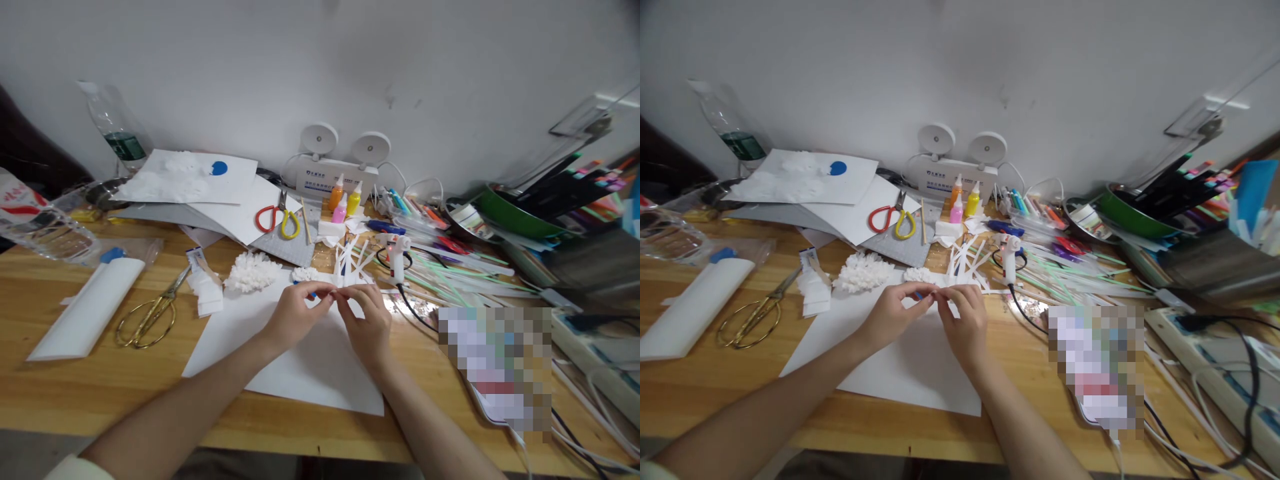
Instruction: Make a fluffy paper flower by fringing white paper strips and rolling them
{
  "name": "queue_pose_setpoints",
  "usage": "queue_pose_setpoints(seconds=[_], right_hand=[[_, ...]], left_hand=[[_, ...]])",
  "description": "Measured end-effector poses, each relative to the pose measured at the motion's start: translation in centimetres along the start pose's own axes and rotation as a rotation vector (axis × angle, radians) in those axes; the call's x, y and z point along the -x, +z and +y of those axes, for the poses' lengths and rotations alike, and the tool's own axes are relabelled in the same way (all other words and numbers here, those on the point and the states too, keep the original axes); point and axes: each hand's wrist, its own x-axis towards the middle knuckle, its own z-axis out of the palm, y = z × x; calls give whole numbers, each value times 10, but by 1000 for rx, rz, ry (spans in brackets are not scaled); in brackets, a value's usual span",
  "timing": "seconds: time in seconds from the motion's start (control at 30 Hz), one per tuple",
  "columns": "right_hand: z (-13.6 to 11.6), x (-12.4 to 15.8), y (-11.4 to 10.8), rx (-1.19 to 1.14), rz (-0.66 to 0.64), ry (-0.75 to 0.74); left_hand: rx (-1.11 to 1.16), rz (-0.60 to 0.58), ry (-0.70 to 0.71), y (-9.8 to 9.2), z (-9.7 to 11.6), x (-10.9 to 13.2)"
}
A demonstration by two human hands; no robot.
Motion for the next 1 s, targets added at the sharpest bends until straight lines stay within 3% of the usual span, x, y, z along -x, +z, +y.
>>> queue_pose_setpoints(seconds=[0.27,0.57,1.0], right_hand=[[-5,-4,-3,-164,-171,153],[1,-6,-8,-223,-200,282],[6,-7,-11,-403,-264,366]], left_hand=[[-52,60,44,-2,0,-1],[-51,-54,61,-3,2,-1],[129,-93,-1,-5,4,0]])
